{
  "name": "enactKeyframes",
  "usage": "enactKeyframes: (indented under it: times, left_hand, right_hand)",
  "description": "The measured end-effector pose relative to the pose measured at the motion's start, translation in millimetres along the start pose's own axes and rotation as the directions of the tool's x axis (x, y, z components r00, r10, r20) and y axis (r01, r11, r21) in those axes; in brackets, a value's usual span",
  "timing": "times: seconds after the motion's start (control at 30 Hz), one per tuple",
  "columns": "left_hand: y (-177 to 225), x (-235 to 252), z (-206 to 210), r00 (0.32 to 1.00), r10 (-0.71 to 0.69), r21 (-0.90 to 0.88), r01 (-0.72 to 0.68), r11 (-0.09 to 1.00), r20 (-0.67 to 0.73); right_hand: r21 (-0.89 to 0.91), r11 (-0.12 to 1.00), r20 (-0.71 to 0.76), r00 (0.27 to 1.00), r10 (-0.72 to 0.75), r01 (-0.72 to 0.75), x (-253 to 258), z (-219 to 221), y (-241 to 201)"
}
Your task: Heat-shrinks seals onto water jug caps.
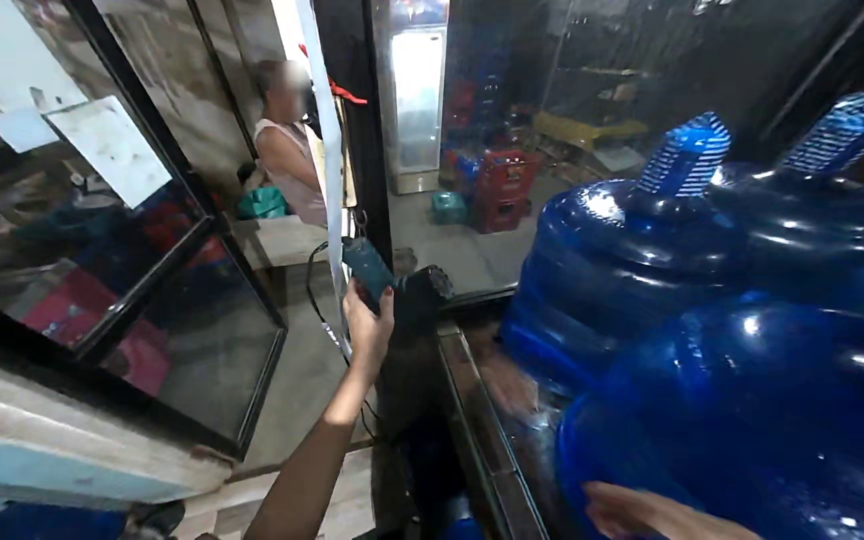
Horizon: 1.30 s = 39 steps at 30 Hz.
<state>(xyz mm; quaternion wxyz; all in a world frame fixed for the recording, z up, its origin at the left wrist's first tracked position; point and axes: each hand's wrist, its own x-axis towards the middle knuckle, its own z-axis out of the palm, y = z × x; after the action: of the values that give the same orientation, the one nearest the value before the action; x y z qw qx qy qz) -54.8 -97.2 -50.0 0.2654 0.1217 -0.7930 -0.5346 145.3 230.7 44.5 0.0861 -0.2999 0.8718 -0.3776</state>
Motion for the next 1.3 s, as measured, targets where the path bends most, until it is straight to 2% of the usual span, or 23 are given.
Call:
enactKeyframes:
  times: [0.1, 0.17, 0.2, 0.27, 0.4, 0.47, 0.57, 0.63, 0.83, 0.93, 1.0, 1.07, 1.1, 1.13, 1.17, 1.2, 1.23, 1.3]
  left_hand:
    - [-11.2, 17.1, 10.0, 0.999, 0.048, -0.166, -0.050, 0.985, -0.013]
    - [-13.2, 20.1, 12.8, 0.994, 0.100, -0.188, -0.105, 0.976, -0.034]
    - [-13.5, 20.6, 13.5, 0.991, 0.124, -0.168, -0.131, 0.977, -0.047]
    - [-16.0, 21.8, 15.8, 0.985, 0.160, -0.153, -0.167, 0.974, -0.058]
    - [-11.1, 14.4, 13.1, 0.980, 0.185, -0.209, -0.198, 0.958, -0.077]
    - [-3.0, 4.7, 7.3, 0.989, 0.148, -0.286, -0.149, 0.947, -0.025]
    - [21.3, -10.9, -4.8, 0.994, 0.077, -0.426, -0.038, 0.904, 0.074]
    - [41.7, -12.4, -11.1, 0.992, 0.047, -0.484, 0.017, 0.875, 0.120]
    - [76.6, -3.1, -7.5, 0.980, -0.034, -0.542, 0.137, 0.829, 0.196]
    - [81.7, -7.7, -6.9, 0.972, 0.034, -0.549, 0.103, 0.829, 0.234]
    - [83.1, -13.7, -18.9, 0.940, 0.101, -0.465, 0.066, 0.883, 0.326]
    - [83.0, -19.8, -40.9, 0.872, 0.159, -0.226, -0.057, 0.972, 0.462]
    - [81.9, -24.5, -54.8, 0.842, 0.171, -0.071, -0.156, 0.985, 0.512]
    - [78.8, -30.9, -68.0, 0.831, 0.230, 0.054, -0.297, 0.953, 0.506]
    - [74.2, -37.2, -80.1, 0.816, 0.365, 0.120, -0.460, 0.880, 0.449]
    - [70.0, -41.0, -89.3, 0.761, 0.535, 0.141, -0.614, 0.777, 0.366]
    - [70.7, -42.3, -97.8, 0.683, 0.656, 0.135, -0.719, 0.682, 0.320]
    - [80.2, -40.8, -106.2, 0.532, 0.771, 0.131, -0.843, 0.522, 0.350]
  right_hand:
    - [0.112, 0.992, 0.023, 0.998, 0.057, -0.060, 59.3, 45.8, 35.6]
    - [0.217, 0.972, -0.021, 0.995, 0.096, -0.089, 95.6, 76.3, 61.3]
    - [0.261, 0.953, 0.011, 0.988, 0.154, -0.152, 114.0, 85.4, 68.2]
    - [0.350, 0.901, 0.031, 0.965, 0.261, -0.255, 146.7, 102.9, 76.9]
    - [0.487, 0.823, -0.094, 0.919, 0.382, -0.292, 192.1, 129.9, 73.1]
    - [0.507, 0.835, -0.226, 0.902, 0.369, -0.215, 204.7, 134.9, 67.0]
    - [0.552, 0.827, -0.509, 0.830, 0.230, 0.109, 213.3, 136.5, 56.2]
    - [0.504, 0.830, -0.609, 0.779, 0.145, 0.239, 213.6, 129.1, 43.0]
    - [0.520, 0.813, -0.701, 0.674, 0.232, 0.262, 219.7, 97.8, 11.6]
    - [0.529, 0.793, -0.728, 0.642, 0.242, 0.302, 215.9, 97.4, 14.0]
    - [0.514, 0.801, -0.746, 0.621, 0.240, 0.308, 208.1, 98.9, 16.8]
    - [0.436, 0.862, -0.756, 0.625, 0.194, 0.260, 188.3, 89.2, 19.0]
    - [0.379, 0.895, -0.755, 0.637, 0.153, 0.234, 174.0, 80.9, 19.5]
    - [0.309, 0.926, -0.750, 0.654, 0.099, 0.215, 159.4, 71.2, 19.3]
    - [0.227, 0.948, -0.738, 0.675, 0.019, 0.222, 146.0, 61.4, 18.8]
    - [0.155, 0.958, -0.710, 0.702, -0.063, 0.242, 134.2, 51.6, 17.6]
    - [0.104, 0.957, -0.673, 0.728, -0.132, 0.269, 124.3, 42.4, 15.1]
    - [0.042, 0.952, -0.587, 0.778, -0.222, 0.303, 108.1, 25.3, 4.8]
